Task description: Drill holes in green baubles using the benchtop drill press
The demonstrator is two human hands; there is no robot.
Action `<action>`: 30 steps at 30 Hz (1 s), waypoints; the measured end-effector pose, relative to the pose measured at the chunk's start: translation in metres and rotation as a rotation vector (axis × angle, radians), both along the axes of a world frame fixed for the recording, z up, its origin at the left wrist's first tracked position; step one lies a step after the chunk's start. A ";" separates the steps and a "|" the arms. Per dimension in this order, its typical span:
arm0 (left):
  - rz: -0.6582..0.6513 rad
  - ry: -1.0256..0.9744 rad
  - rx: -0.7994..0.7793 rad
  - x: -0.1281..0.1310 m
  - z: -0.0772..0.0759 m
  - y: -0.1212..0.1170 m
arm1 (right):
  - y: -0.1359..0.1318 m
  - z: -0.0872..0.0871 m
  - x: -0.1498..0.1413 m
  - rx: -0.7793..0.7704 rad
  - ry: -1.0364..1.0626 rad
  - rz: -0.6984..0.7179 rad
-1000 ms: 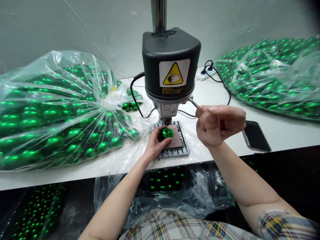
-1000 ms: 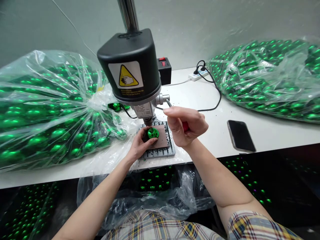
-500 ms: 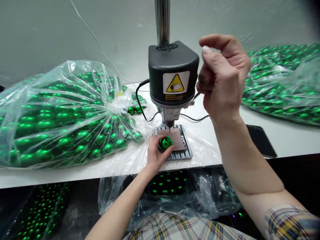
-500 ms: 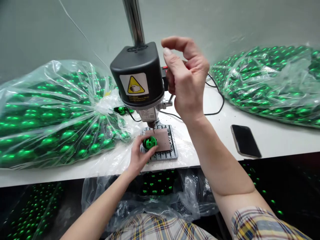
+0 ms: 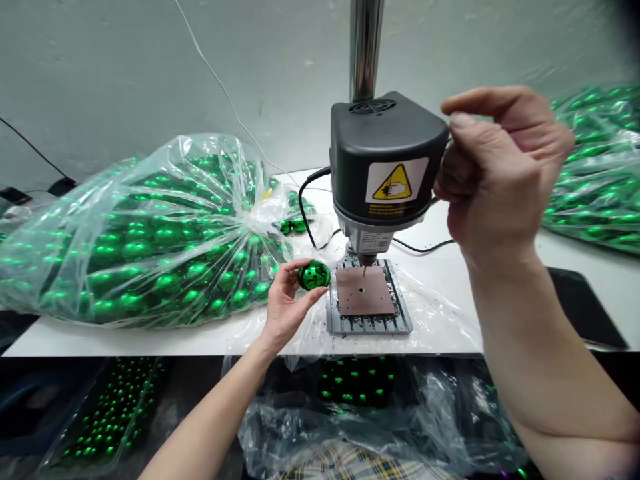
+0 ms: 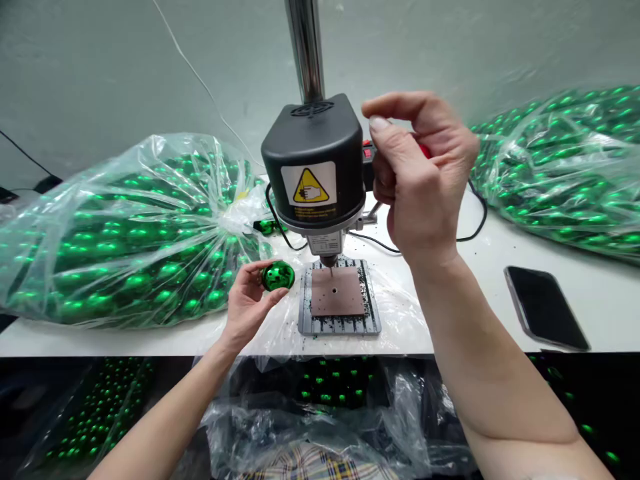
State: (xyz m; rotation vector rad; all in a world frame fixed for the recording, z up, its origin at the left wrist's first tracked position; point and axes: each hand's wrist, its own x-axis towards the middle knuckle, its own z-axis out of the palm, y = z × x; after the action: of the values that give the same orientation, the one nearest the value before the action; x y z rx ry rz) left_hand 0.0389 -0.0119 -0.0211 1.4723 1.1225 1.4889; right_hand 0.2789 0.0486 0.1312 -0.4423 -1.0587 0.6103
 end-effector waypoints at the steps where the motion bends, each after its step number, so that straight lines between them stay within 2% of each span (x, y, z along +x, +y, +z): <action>1: -0.023 -0.043 0.010 0.002 0.003 0.003 | -0.001 0.000 0.000 0.001 -0.004 0.005; 5: -0.094 -0.123 0.019 0.014 0.005 -0.004 | -0.001 -0.001 0.000 0.017 -0.001 0.009; 9: -0.093 -0.141 0.026 0.018 0.001 -0.011 | 0.001 -0.002 0.001 0.024 0.006 -0.004; 14: -0.069 -0.108 0.093 0.018 -0.002 -0.014 | 0.001 -0.003 0.000 0.021 0.008 0.000; 18: -0.112 0.005 0.142 0.014 0.003 -0.025 | 0.001 -0.002 0.000 0.031 0.012 0.009; 20: -0.210 0.136 0.142 0.011 0.006 -0.036 | 0.001 -0.002 0.000 0.035 0.010 0.013; 22: -0.408 0.292 0.107 0.008 0.003 -0.049 | 0.001 -0.002 0.000 0.030 0.016 0.016; 24: -0.638 0.466 0.078 0.005 -0.007 -0.064 | 0.000 -0.003 -0.001 0.026 0.025 0.018; 26: -0.805 0.669 0.096 0.003 -0.023 -0.077 | 0.000 -0.003 -0.001 0.030 0.025 0.023; 28: -0.890 0.859 0.151 0.002 -0.039 -0.088 | 0.000 -0.003 -0.001 0.039 0.018 0.021; 30: -0.905 0.915 0.227 0.000 -0.047 -0.092 | -0.001 -0.003 -0.001 0.043 0.004 0.015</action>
State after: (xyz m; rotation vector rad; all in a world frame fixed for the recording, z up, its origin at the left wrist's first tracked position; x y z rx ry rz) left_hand 0.0387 -0.1042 -0.0685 2.4704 0.5418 0.2815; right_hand 0.2776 0.0480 0.1278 -0.3964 -1.0704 0.6003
